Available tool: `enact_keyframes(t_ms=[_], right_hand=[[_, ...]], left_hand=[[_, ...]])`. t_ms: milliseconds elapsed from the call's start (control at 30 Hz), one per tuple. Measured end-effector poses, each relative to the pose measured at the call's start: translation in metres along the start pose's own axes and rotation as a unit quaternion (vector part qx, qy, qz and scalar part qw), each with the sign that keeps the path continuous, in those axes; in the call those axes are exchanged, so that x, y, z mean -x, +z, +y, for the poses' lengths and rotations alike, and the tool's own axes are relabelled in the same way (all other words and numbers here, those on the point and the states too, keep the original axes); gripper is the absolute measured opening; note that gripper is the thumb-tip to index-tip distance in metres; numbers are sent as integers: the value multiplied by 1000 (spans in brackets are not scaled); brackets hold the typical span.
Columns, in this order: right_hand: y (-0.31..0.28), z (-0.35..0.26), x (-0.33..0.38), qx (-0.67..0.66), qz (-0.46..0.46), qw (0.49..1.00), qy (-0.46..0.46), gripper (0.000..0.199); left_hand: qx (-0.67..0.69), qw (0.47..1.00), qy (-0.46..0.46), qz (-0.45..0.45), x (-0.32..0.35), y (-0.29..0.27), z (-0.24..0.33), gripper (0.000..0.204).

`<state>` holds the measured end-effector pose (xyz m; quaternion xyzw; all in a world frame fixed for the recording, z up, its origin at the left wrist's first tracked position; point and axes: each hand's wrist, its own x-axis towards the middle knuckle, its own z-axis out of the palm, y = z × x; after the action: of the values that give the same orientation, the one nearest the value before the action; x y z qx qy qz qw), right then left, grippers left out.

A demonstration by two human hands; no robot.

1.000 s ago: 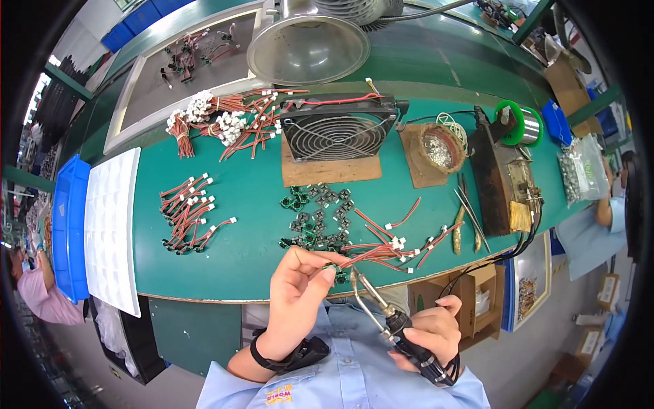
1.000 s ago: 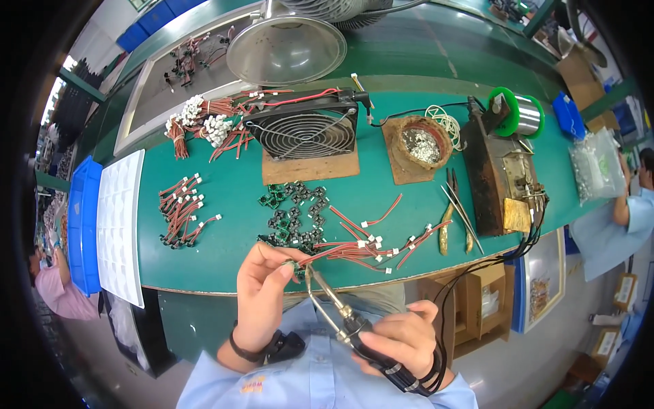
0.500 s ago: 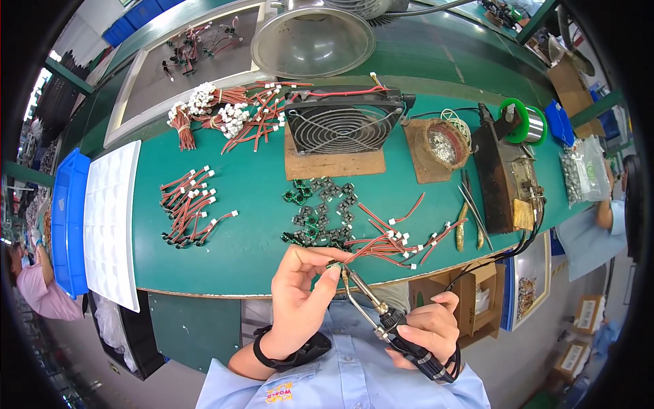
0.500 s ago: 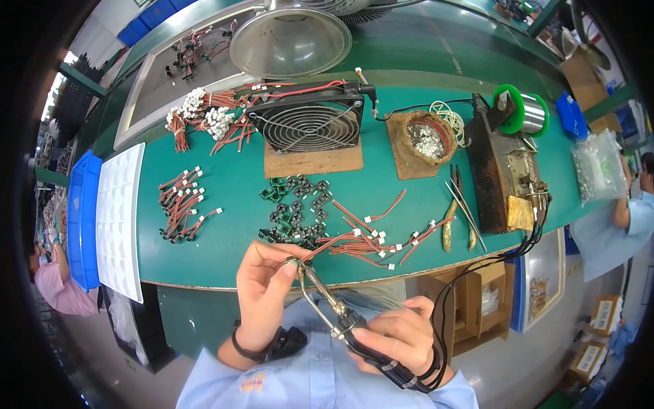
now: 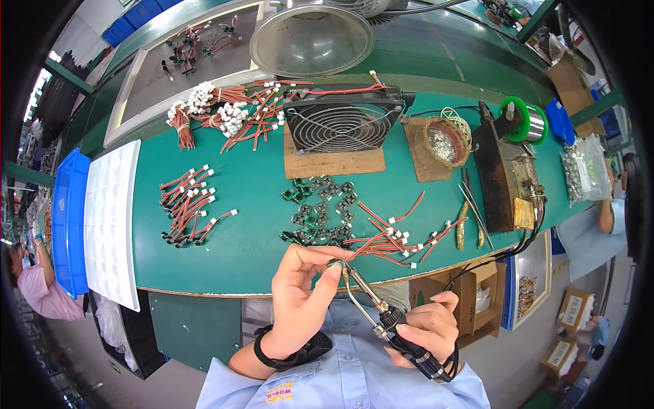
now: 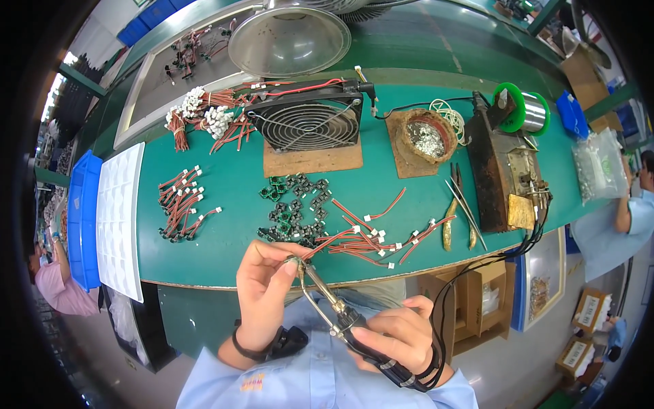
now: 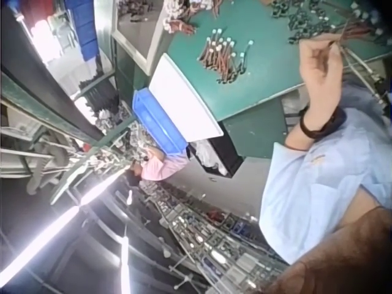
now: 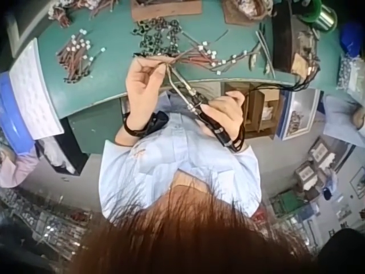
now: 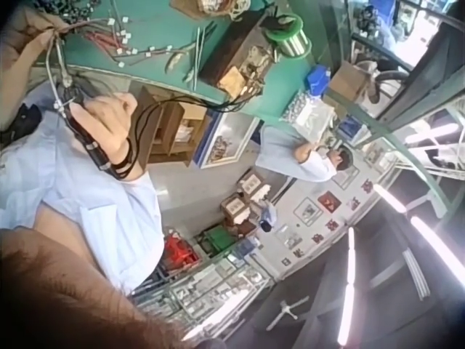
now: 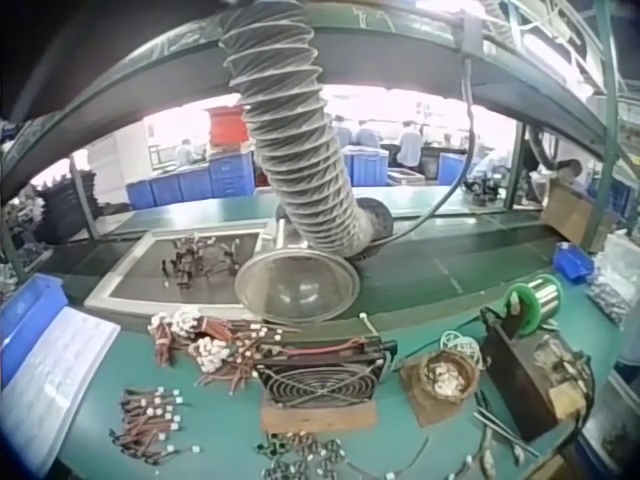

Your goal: The person picks up a circuit board and a wire, joins them using a soldering iron, and sets the assembly back onto the table. This process is repeated for two more assemblies before the person reaches for another circuit board.

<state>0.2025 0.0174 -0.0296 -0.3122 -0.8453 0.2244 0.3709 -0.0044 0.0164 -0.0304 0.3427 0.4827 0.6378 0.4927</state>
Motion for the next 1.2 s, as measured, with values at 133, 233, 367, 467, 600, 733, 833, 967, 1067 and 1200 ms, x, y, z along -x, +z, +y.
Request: enact_keyframes(t_ms=[133,233,367,467,600,733,833,967,1067,1200], right_hand=[[2,1,1,3,2,1000,-2,41],[2,1,2,3,1,1000,-2,41],[2,2,2,3,0,1000,-5,42],[1,2,3,5,-2,1000,-5,42],[-1,3,5,7,-5,1000,-3,42],[-4,3,7,8,-9,1000,-1,42],[-6,4,7,10,-13,1000,1,42],[-8,4,7,8,-14,1000,1,43],[-9,3,5,10,-13,1000,-3,43],[-18,3,2,-35,32,998,39,43]], left_hand=[[9,1000,0,4,-1,1,0,9],[10,1000,0,7,-1,1,1,9],[6,1000,2,9,-2,2,1,8],[6,1000,1,9,-2,2,0,8],[0,1000,7,10,-2,4,-1,9],[-5,1000,9,7,-2,6,-2,9],[-15,1000,18,2,-2,6,-4,9],[-33,999,28,6,-1,7,-5,9],[-40,999,31,5,-1,5,-4,9],[2,1000,4,18,-1,6,7,9]])
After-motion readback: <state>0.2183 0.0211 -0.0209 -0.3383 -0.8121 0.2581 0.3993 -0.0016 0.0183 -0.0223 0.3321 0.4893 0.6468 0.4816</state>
